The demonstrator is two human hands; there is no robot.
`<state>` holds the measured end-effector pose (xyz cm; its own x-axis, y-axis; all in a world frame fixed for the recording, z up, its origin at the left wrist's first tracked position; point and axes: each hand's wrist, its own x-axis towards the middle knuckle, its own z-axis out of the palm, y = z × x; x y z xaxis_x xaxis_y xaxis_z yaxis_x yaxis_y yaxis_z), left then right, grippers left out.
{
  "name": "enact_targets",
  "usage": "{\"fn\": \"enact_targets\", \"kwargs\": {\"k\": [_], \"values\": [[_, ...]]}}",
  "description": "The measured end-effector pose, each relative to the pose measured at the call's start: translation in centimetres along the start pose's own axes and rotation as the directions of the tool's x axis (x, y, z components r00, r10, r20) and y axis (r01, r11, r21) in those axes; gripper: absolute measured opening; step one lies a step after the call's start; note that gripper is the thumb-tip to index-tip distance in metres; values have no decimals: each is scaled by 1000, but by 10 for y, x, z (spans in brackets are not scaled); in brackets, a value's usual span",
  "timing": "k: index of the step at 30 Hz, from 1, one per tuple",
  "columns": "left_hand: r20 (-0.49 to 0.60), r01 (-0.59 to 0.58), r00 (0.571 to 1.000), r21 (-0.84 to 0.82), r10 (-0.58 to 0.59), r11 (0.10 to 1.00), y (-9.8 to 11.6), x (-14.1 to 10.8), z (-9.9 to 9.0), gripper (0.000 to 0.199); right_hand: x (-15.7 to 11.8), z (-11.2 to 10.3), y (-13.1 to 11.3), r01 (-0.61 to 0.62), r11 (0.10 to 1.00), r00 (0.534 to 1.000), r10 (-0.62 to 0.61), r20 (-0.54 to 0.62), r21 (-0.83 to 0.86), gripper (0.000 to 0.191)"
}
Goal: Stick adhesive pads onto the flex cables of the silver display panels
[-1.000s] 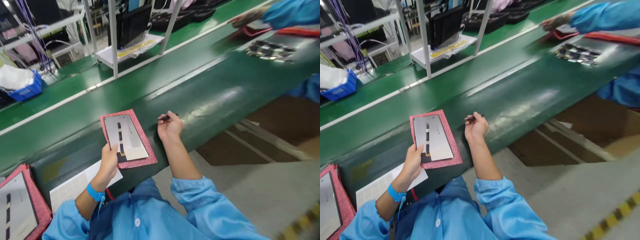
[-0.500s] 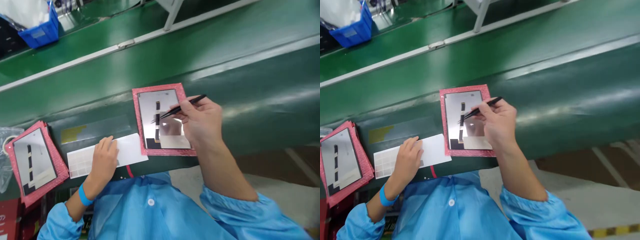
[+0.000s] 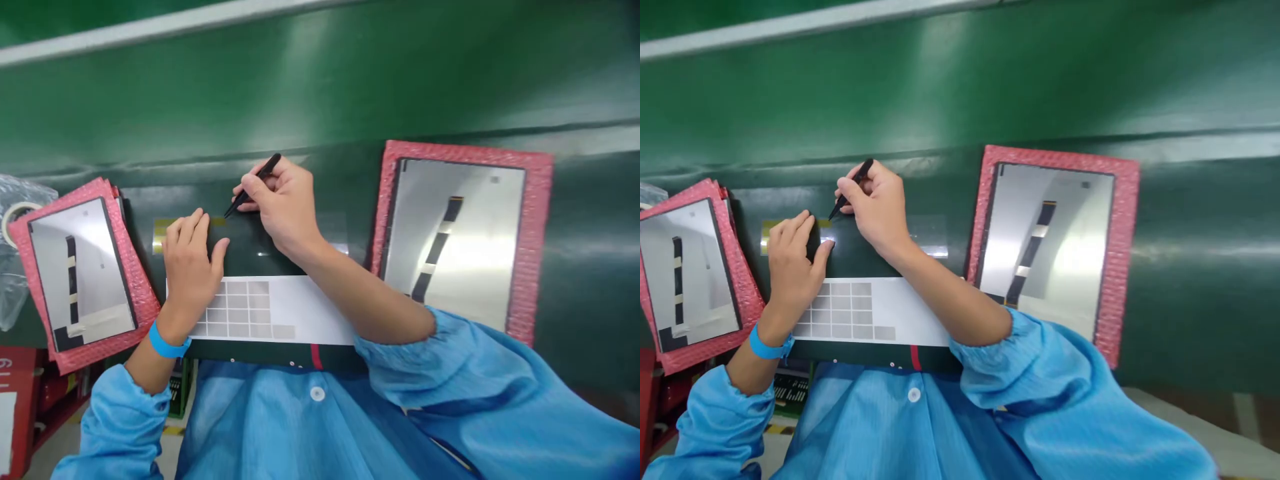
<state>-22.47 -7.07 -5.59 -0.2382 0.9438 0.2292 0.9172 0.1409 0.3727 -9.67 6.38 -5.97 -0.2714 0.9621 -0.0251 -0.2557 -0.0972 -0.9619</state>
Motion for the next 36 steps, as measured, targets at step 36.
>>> {"fn": "enact_targets", "kwargs": {"k": [36], "values": [[31, 2, 1000, -18, -2, 1000, 8, 4, -4, 43, 17, 6, -4, -55, 983, 997, 65, 50, -175, 30]]}}
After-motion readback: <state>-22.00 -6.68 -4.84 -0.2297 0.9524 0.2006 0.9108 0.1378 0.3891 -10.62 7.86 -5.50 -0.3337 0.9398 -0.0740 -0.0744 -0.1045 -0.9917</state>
